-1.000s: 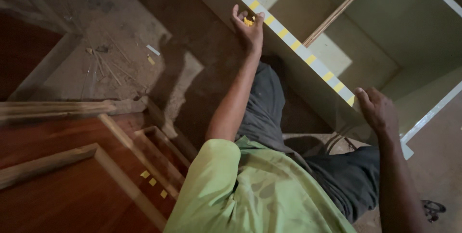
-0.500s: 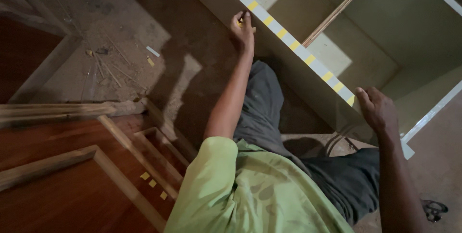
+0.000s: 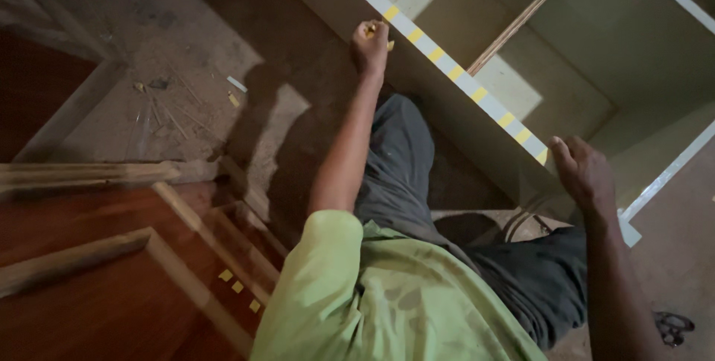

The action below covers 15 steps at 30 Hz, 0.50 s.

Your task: The person applies yellow and white striped tape to the edge of a white cabinet while sitting on the floor. They then stand up, walk across the workshop, and pick up a sanding block to sand the cabinet edge.

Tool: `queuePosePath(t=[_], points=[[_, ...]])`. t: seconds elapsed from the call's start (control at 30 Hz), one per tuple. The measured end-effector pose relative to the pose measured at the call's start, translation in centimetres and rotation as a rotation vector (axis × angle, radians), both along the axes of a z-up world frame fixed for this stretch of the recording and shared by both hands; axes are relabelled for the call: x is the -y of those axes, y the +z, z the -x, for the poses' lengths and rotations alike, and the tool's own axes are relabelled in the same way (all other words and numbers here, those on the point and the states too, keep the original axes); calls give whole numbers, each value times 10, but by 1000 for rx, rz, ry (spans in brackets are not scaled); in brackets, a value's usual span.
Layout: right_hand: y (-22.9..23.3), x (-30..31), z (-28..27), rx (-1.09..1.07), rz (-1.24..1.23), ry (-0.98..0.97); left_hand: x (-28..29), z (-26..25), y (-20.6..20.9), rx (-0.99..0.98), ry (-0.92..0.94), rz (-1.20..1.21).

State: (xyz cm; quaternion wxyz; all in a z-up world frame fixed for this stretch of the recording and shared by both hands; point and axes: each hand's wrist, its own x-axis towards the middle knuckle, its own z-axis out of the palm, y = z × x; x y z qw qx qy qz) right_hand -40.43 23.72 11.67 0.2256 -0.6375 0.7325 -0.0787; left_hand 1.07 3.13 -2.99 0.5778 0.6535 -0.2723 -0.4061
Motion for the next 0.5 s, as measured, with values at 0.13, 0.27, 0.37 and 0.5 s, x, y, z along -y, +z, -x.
queuePosePath(t=[0.13, 0.27, 0.37, 0.5], points=[[2, -2, 0, 15, 95, 39, -21, -22, 35, -208, -55, 307], [5, -3, -4, -38, 7, -13, -40, -37, 68, -146, -22, 163], [9, -2, -6, -40, -12, -47, -32, -19, 76, 21, -41, -5], [10, -5, -5, -53, 40, -37, -33, 0, 65, 221, -56, 87]])
